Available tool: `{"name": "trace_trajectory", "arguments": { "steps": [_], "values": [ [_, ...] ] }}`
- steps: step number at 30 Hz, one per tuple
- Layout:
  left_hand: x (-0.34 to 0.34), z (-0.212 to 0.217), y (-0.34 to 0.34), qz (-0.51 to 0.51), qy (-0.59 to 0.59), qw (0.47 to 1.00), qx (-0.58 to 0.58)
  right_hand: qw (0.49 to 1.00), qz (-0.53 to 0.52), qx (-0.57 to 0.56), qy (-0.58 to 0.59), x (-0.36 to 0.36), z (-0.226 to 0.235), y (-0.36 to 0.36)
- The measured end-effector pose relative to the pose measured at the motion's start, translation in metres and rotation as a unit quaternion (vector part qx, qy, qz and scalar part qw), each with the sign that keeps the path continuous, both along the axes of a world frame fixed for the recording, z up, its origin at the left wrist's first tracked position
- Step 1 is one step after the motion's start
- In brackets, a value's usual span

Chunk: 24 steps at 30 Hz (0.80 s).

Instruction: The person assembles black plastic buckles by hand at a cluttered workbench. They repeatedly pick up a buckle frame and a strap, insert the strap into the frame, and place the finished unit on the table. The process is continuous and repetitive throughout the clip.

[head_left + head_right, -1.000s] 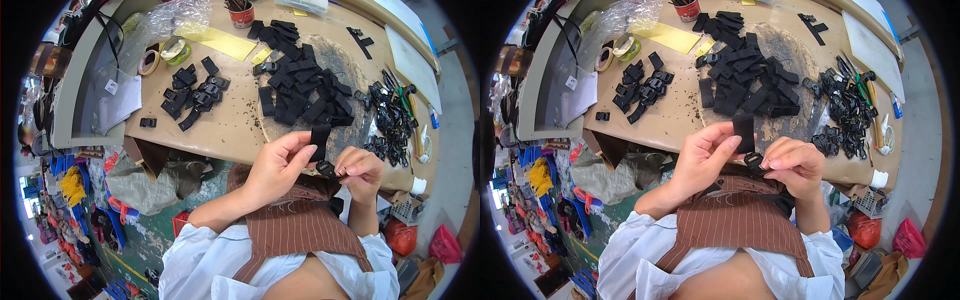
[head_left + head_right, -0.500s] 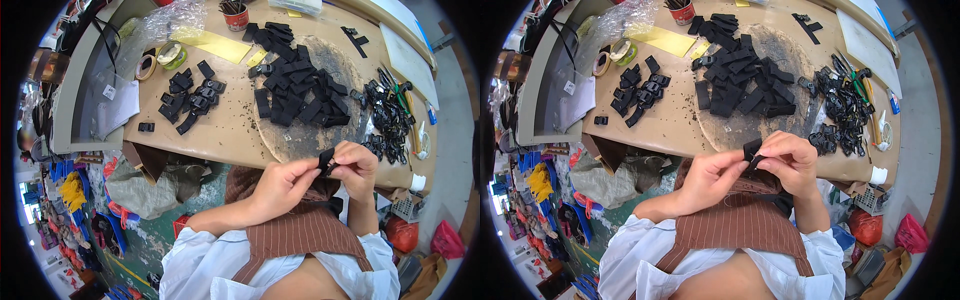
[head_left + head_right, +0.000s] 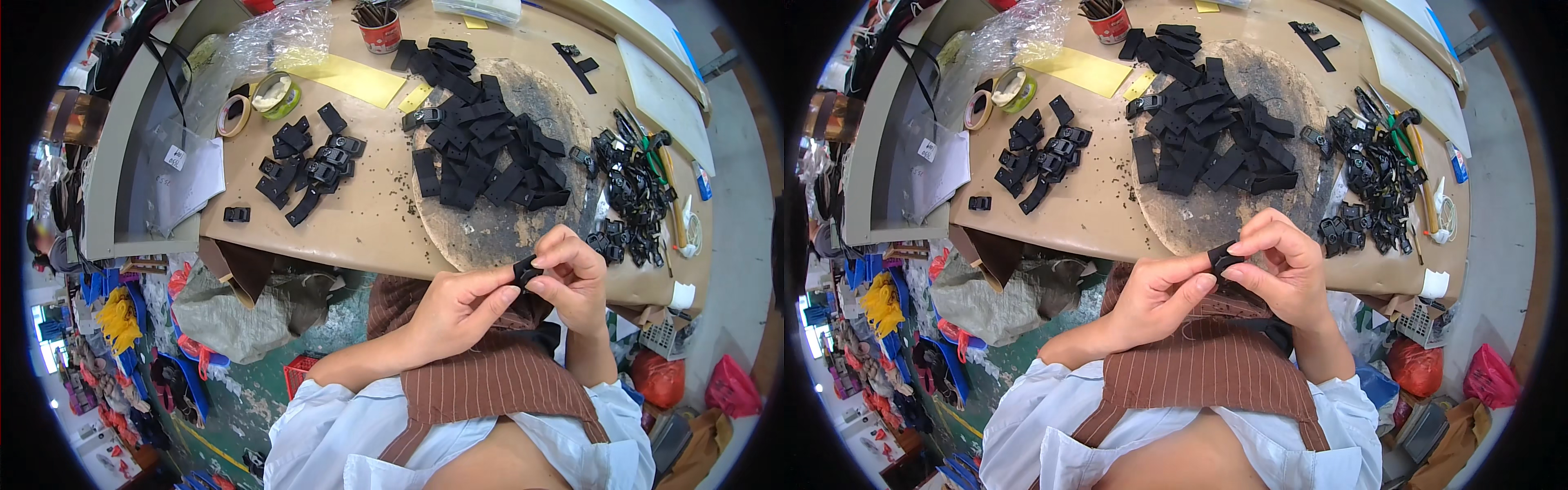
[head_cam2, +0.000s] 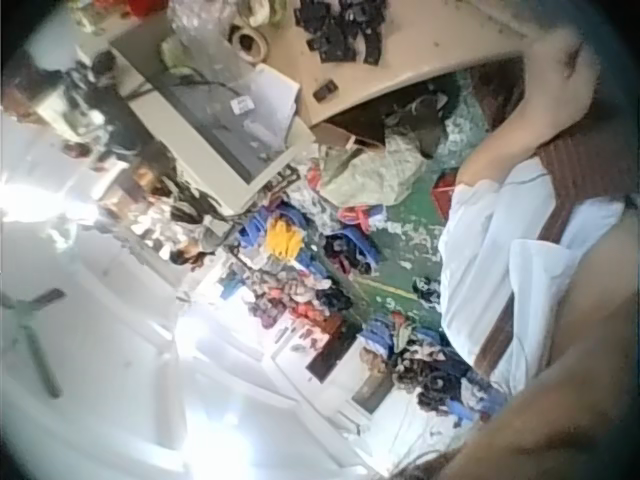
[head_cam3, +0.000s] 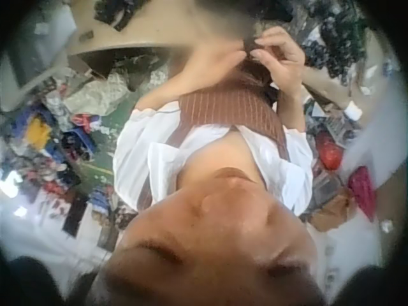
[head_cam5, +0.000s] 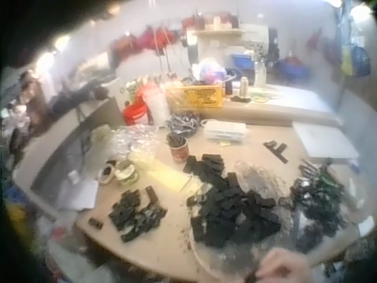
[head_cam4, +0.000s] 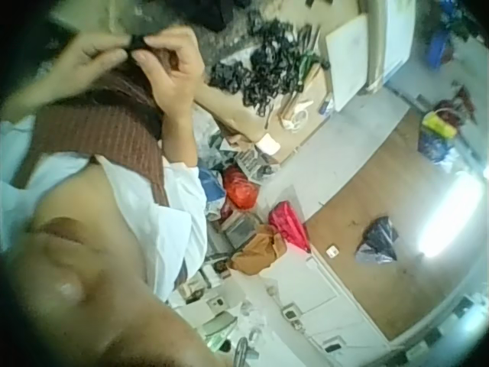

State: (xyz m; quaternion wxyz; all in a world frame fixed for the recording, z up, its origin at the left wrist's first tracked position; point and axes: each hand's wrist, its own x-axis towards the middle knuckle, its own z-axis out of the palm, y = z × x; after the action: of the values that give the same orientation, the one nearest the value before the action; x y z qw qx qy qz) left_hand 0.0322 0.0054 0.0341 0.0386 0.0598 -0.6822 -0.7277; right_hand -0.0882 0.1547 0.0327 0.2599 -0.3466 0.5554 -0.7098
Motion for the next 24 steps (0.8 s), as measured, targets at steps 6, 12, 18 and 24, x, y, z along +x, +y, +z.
{"name": "trace_trajectory", "arguments": {
  "steps": [6,12,18,24],
  "values": [
    [-0.003,-0.003,0.002,0.028,0.076,0.997,-0.018,0.999,-0.020,0.044,-0.016,0.003,0.011,-0.006],
    [-0.006,-0.007,-0.011,0.002,0.046,0.975,-0.218,0.986,0.035,0.136,0.089,-0.011,0.012,-0.003],
    [-0.012,-0.005,-0.020,-0.041,0.033,0.995,-0.081,0.991,0.070,0.037,-0.112,-0.009,0.006,-0.002],
    [-0.012,-0.006,-0.022,-0.048,0.087,0.976,-0.194,0.979,0.083,0.028,-0.182,-0.011,-0.004,0.004]
  ]
}}
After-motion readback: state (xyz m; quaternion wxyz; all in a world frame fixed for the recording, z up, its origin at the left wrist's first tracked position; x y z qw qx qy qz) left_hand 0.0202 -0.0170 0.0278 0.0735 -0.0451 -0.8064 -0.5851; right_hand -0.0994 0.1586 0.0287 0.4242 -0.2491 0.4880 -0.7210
